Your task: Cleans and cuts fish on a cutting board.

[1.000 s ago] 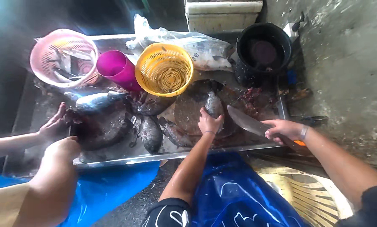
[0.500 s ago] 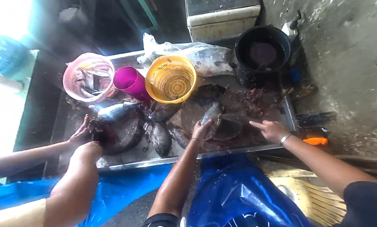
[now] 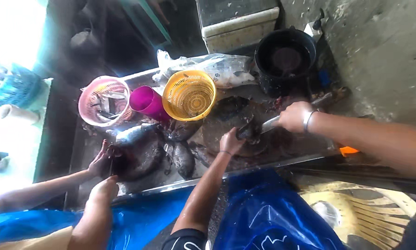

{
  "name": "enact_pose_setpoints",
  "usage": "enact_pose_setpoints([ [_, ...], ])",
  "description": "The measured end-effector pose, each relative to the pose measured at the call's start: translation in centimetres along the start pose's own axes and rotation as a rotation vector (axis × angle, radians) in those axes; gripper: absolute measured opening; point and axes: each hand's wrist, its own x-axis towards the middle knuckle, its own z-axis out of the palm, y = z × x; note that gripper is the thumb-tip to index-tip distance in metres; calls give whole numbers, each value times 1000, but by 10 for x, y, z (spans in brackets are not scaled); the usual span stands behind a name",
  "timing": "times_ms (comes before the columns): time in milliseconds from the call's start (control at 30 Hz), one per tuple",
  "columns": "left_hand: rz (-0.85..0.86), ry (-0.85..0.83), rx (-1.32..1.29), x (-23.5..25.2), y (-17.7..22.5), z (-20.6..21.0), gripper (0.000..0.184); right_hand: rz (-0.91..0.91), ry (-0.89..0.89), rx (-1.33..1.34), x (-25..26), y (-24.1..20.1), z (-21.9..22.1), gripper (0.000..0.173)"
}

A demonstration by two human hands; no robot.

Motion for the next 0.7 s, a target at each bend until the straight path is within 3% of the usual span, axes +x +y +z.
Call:
enact_pose_setpoints([
  [67, -67, 114, -28, -9, 0, 7, 57, 74, -17, 92, -7, 0, 4, 33],
  [100, -124, 163, -87, -14, -3, 12, 59, 89, 2, 221, -8, 6, 17, 40],
  [167, -227, 233, -237, -27, -9, 23, 64, 77, 67, 614, -5, 15, 63, 56],
  [300, -338, 280, -482, -52, -11, 42, 76, 41, -115, 1554, -4, -39, 122, 62],
  [367, -305, 264, -505, -63, -16, 48, 77, 79, -117, 1815, 11, -63, 147, 60],
  [467, -209, 273, -547, -80, -31, 48, 72, 358, 290, 1728, 30, -85, 165, 59],
  [533, -188, 298, -583, -92, -38, 45, 69, 417, 482, 1631, 33, -92, 179, 61],
  [600, -202, 342, -700, -93, -36, 31, 69, 314, 533, 1611, 31, -96, 195, 60],
  [700, -240, 470, -946, -73, -27, -5, 68, 210, 455, 1614, 34, -115, 220, 59],
])
